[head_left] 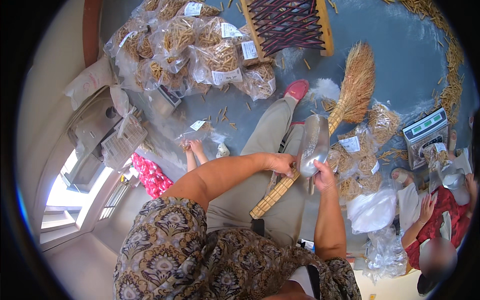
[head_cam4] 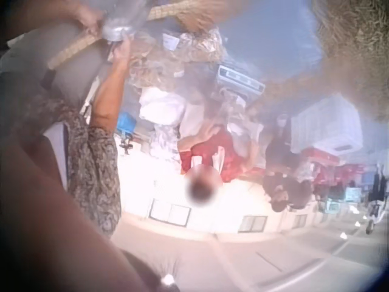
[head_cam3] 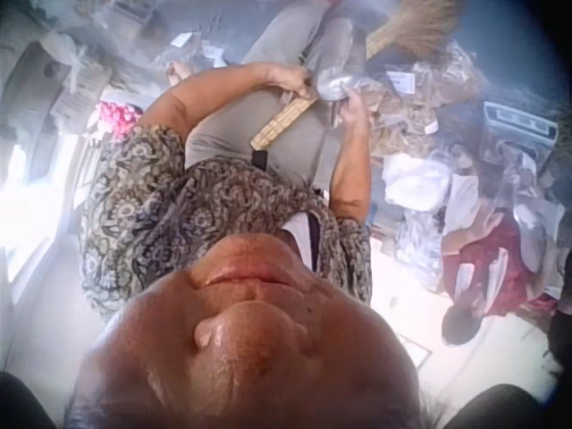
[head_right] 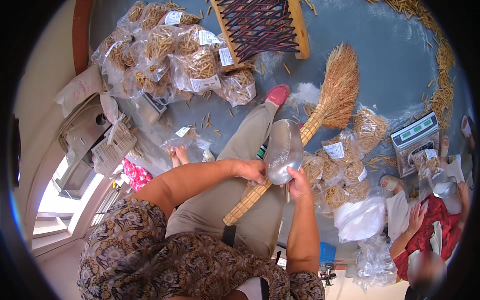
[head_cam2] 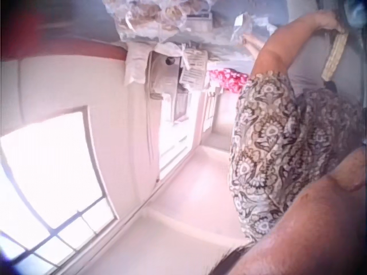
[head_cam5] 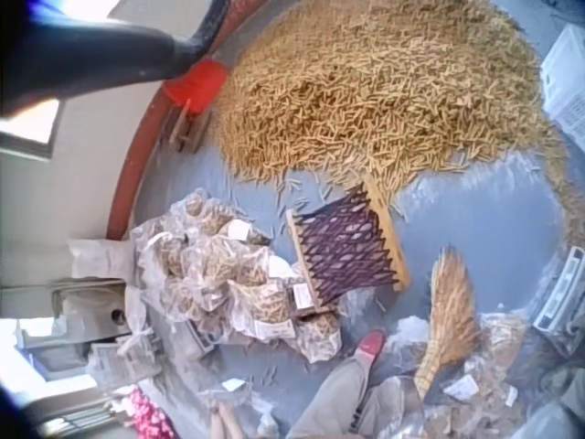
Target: The person sweeps scattered dried noodles from the floor using a broom and dustpan, then pours the collected noodles into a large white sack. The person also picks up stray noodles by hand and places them into the dustpan.
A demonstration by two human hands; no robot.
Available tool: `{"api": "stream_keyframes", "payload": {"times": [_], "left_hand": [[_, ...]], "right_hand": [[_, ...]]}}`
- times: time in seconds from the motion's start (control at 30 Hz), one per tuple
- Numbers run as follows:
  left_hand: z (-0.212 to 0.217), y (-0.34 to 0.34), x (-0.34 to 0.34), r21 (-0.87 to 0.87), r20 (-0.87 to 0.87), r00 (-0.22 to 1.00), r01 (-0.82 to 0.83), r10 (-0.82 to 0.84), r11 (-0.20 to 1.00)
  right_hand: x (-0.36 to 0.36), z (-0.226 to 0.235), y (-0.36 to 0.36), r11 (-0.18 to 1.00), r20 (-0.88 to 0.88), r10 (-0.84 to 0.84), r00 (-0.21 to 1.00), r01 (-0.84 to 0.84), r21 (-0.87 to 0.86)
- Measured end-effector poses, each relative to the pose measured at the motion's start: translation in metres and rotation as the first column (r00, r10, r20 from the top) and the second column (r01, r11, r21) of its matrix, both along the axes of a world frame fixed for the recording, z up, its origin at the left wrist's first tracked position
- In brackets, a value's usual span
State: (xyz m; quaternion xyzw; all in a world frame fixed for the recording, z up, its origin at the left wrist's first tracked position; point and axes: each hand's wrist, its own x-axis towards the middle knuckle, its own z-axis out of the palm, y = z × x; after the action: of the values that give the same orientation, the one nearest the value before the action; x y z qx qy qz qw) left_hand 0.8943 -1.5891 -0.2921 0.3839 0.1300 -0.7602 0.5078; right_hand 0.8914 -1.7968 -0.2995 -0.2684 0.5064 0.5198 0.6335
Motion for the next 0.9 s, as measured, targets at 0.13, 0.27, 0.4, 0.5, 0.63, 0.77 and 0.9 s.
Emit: {"api": "stream_keyframes", "payload": {"times": [0.13,0.27,0.4,0.5,0.63,0.77,0.9], "left_hand": [[-0.041,0.017,-0.017,0.018,0.53,0.848,-0.028,0.014,0.999],[-0.108,0.095,0.094,0.537,0.805,0.591,-0.757,0.04,0.373],[-0.169,0.177,0.168,0.53,0.783,0.493,-0.848,0.379,0.01],[-0.162,0.178,0.211,0.574,0.705,0.513,-0.818,0.489,0.03],[-0.186,0.181,0.196,0.509,0.699,0.415,-0.861,0.583,0.003],[-0.177,0.132,0.197,0.335,0.612,0.324,-0.933,0.721,0.134],[-0.177,0.077,0.226,0.274,0.683,0.144,-0.959,0.716,-0.069]], "right_hand": [[-0.001,-0.007,0.002,1.0,0.006,0.027,1.0,-0.027,0.014],[0.001,0.003,0.007,0.996,-0.013,-0.036,0.999,0.035,-0.081],[0.0,0.003,0.007,0.993,-0.045,-0.047,0.998,0.041,-0.11],[-0.002,0.001,0.008,0.986,-0.032,-0.053,0.998,0.047,-0.16],[-0.01,-0.003,0.003,0.982,-0.01,-0.054,0.999,0.051,-0.182],[-0.006,0.004,0.006,0.977,-0.006,-0.051,0.999,0.049,-0.207],[-0.007,0.004,0.007,0.971,0.0,0.004,1.0,-0.004,-0.239]]}}
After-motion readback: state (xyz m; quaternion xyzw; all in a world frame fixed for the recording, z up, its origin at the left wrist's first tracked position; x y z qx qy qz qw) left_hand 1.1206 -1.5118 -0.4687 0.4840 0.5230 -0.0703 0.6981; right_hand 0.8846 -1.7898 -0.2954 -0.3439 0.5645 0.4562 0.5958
